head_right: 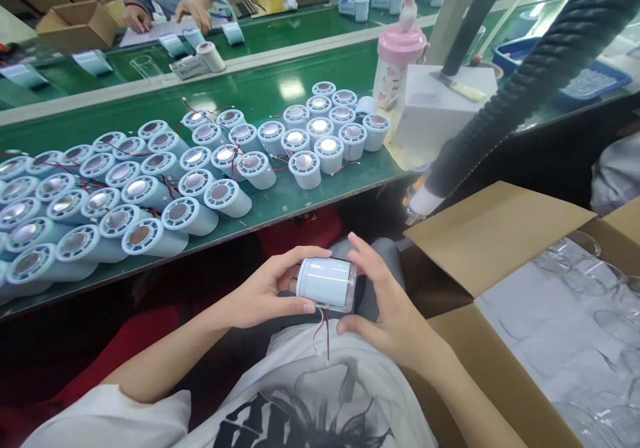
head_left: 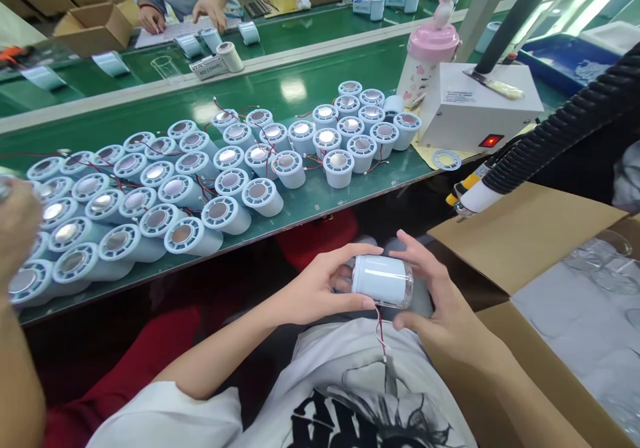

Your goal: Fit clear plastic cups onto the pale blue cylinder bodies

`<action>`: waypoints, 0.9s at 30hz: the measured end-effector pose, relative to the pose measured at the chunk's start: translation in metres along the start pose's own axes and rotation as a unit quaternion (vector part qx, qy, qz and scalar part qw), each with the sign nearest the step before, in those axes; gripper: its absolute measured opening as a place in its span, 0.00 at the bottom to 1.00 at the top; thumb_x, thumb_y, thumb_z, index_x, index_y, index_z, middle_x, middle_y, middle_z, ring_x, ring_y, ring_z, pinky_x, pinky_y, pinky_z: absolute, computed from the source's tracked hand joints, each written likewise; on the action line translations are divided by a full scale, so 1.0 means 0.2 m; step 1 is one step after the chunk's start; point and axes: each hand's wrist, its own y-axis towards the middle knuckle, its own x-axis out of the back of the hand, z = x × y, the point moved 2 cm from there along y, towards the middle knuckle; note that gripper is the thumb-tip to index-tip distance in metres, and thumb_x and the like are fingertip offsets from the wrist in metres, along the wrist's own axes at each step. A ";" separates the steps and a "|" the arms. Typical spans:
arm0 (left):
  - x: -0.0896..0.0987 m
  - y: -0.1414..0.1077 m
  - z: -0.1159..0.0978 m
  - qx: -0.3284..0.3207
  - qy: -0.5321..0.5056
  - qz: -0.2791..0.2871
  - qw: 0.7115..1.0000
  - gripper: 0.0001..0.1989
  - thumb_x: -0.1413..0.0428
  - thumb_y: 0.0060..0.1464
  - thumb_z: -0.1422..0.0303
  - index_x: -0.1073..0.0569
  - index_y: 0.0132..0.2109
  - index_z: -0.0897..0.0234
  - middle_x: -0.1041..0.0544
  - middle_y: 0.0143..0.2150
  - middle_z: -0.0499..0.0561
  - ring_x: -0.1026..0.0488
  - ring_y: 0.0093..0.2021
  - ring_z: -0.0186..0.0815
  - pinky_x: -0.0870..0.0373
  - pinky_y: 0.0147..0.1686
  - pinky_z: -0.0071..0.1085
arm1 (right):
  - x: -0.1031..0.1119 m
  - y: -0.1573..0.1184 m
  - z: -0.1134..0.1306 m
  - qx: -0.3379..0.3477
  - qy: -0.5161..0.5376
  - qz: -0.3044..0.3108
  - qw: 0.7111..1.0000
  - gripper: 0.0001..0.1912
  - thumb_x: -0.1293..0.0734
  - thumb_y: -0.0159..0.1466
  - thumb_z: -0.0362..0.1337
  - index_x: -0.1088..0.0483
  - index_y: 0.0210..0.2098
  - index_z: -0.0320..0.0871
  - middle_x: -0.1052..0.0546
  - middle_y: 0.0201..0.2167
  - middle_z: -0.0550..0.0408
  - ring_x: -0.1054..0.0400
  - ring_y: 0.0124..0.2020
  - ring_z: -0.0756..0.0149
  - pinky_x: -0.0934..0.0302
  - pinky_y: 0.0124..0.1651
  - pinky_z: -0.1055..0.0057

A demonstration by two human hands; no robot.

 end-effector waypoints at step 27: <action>0.04 -0.02 0.07 0.074 -0.021 0.034 0.996 0.29 0.38 0.52 0.61 0.33 0.60 0.58 0.25 0.55 0.56 0.25 0.47 0.42 0.25 0.41 0.31 | -0.16 0.01 -0.06 -0.280 0.368 0.056 0.885 0.36 0.29 0.57 0.56 0.36 0.60 0.48 0.24 0.50 0.46 0.25 0.44 0.57 0.27 0.43 0.61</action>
